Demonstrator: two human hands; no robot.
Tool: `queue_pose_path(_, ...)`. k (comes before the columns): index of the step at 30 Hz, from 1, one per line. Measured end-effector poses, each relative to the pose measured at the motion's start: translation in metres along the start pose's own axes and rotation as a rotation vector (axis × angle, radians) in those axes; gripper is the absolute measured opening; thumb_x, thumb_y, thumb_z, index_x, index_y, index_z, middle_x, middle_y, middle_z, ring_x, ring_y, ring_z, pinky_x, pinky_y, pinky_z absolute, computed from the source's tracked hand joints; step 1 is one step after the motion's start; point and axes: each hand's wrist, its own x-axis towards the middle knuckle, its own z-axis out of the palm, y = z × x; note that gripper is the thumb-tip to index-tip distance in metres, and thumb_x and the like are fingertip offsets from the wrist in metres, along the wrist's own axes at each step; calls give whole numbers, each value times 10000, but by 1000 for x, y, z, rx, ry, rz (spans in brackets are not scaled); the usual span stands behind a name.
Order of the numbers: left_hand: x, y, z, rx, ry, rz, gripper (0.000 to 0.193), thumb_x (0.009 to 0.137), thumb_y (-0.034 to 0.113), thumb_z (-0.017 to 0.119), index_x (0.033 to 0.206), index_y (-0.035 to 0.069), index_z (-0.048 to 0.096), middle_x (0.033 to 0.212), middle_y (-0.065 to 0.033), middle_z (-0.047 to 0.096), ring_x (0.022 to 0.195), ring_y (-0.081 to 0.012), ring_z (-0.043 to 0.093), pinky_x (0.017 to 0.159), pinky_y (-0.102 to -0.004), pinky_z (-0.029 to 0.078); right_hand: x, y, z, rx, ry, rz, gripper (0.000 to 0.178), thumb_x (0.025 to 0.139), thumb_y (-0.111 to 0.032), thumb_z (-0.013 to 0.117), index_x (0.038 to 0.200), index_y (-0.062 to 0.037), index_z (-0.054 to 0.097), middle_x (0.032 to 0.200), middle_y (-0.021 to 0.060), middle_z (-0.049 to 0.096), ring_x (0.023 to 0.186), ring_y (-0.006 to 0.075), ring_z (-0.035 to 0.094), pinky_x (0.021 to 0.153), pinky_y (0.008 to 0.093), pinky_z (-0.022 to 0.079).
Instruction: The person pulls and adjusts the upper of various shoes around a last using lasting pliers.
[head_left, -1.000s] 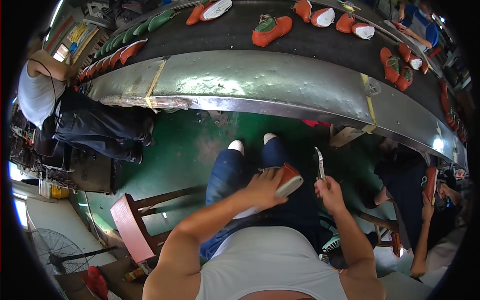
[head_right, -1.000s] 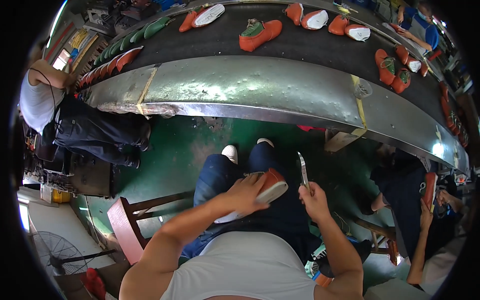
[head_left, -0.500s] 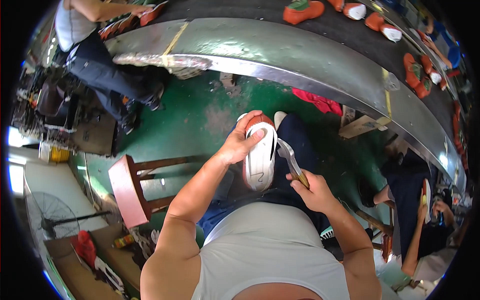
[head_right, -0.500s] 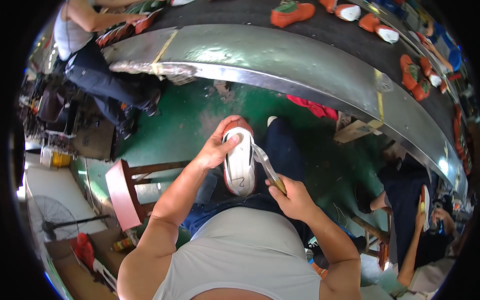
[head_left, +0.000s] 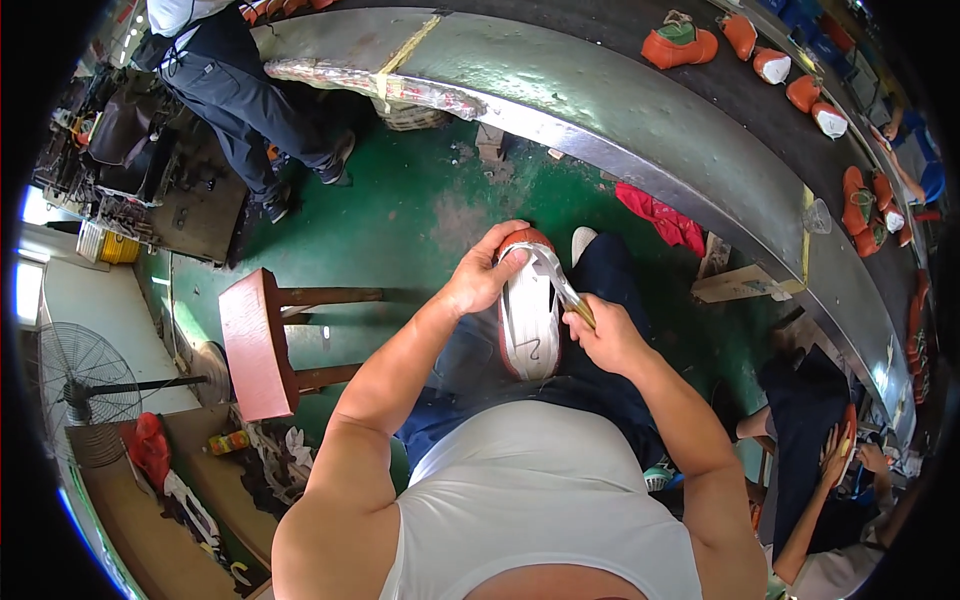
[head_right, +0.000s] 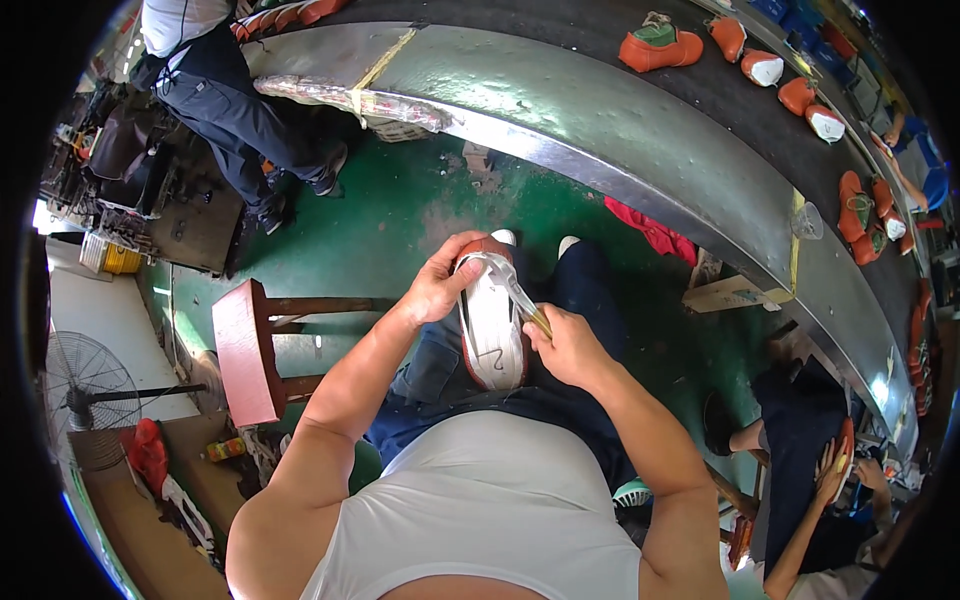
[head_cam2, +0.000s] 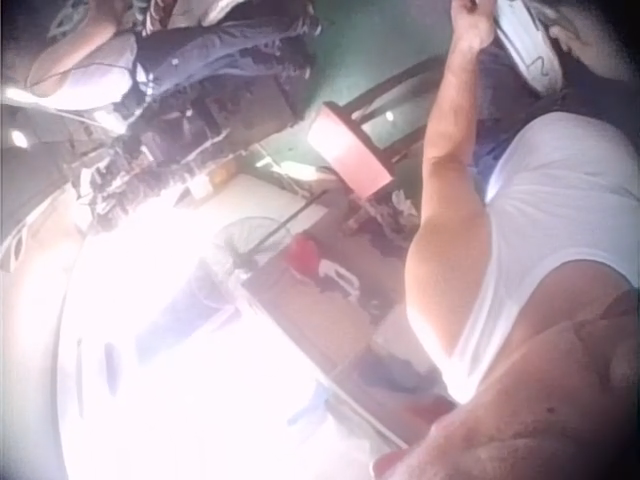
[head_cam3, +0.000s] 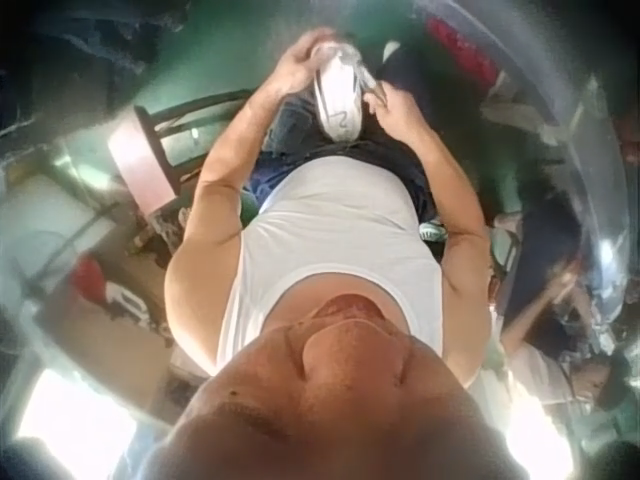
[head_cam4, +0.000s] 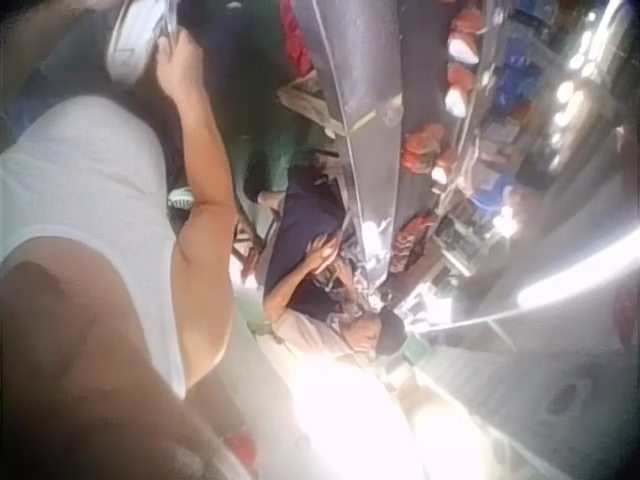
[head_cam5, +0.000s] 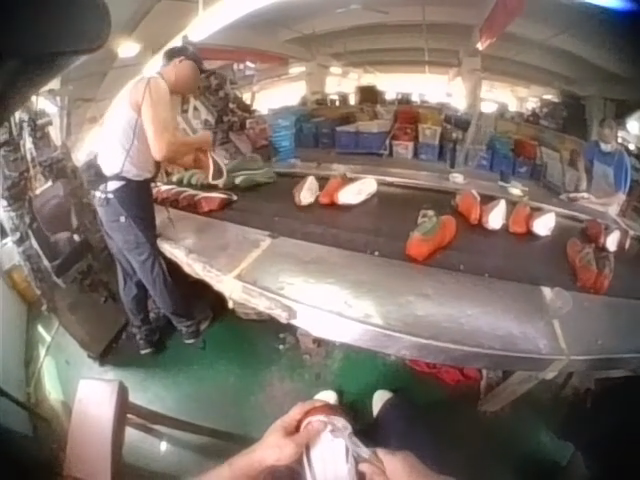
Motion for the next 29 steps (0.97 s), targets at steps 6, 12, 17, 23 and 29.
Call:
queue_pose_path(6,9,-13,-8,-125,-21,-48,468,994,209,640,1417,94,475,1266,-84,589,1158,-164,551,1012,-313,461,4,10,15,-194,266,-252,245,954,-137,600,1115,45,568,1007,261,653,876,435,656,773,481,531)
queue_pose_path(12,11,3,6,-90,59,-126,460,983,200,651,1394,59,500,1249,-84,609,1144,-158,569,1012,-312,462,-8,-31,-7,-516,138,-16,210,960,-167,596,992,33,543,985,238,657,835,425,653,751,482,527)
queue_pose_path(17,16,-4,3,-110,120,-142,433,983,183,639,1375,42,523,1223,-74,633,1123,-155,588,1002,-307,469,-11,-39,-42,-12,-87,98,232,983,-199,579,1040,25,560,939,224,664,822,417,652,749,449,523)
queue_pose_path(23,23,0,1,-96,6,-183,492,976,166,652,1426,52,487,1248,-90,620,1124,-156,586,999,-306,480,18,-30,-20,-253,300,-193,300,1000,-255,552,1096,28,571,914,280,650,873,490,622,744,499,500)
queue_pose_path(29,27,2,-5,-70,-74,-208,554,977,160,655,1478,65,439,1306,-103,593,1175,-168,560,1040,-306,449,10,-18,-31,-157,261,-109,365,928,-323,684,1019,12,571,880,219,690,812,400,689,713,483,521)
